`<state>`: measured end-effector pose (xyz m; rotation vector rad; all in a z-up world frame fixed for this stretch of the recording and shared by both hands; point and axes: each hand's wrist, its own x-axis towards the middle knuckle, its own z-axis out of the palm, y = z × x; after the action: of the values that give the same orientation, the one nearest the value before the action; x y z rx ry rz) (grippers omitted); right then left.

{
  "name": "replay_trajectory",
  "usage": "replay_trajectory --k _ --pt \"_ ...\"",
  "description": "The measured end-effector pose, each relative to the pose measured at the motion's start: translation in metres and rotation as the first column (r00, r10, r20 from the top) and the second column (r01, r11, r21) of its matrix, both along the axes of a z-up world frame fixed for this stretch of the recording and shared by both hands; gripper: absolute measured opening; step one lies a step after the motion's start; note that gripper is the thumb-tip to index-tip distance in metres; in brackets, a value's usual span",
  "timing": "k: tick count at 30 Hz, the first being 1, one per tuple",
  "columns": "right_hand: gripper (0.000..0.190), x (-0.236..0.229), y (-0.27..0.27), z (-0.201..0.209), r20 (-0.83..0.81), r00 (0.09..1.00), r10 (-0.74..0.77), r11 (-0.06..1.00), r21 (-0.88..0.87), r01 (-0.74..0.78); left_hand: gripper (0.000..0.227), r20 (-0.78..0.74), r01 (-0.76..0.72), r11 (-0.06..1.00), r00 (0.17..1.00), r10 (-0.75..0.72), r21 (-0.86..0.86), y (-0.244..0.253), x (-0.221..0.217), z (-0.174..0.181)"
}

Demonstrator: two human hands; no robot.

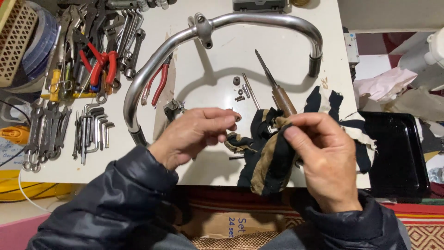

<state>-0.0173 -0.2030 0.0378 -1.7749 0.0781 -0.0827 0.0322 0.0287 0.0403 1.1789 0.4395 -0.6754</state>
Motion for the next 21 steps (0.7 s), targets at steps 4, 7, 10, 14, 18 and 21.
replay_trajectory --k 4,7,10,14,18,21 --pt "0.013 -0.005 0.013 -0.001 0.137 0.982 0.129 0.992 -0.005 -0.129 0.028 -0.017 0.044 0.992 0.999 -0.046 -0.122 -0.007 -0.011 -0.029" --pt "0.011 -0.008 0.021 -0.002 0.26 0.942 0.21 0.977 -0.094 -0.192 0.026 0.009 0.082 0.97 0.997 -0.083 -0.227 -0.018 -0.016 -0.037" --pt "0.008 -0.008 0.026 -0.005 0.326 0.922 0.209 0.958 -0.255 -0.127 0.025 0.006 0.129 0.97 0.991 -0.13 -0.205 -0.024 -0.019 -0.037" --pt "0.006 -0.005 0.025 -0.013 0.123 0.984 0.128 0.989 -0.095 -0.116 0.019 0.006 0.131 0.978 0.991 -0.132 -0.163 -0.024 -0.02 -0.041" --pt "0.008 0.004 0.026 -0.018 -0.182 0.983 -0.031 0.994 0.1 0.05 0.018 0.006 0.148 0.971 0.989 -0.15 -0.188 -0.026 -0.02 -0.042" --pt "0.007 0.005 0.029 -0.02 -0.211 0.973 -0.09 0.956 0.257 0.144 0.02 0.017 0.144 0.964 0.989 -0.144 -0.223 -0.026 -0.017 -0.044"
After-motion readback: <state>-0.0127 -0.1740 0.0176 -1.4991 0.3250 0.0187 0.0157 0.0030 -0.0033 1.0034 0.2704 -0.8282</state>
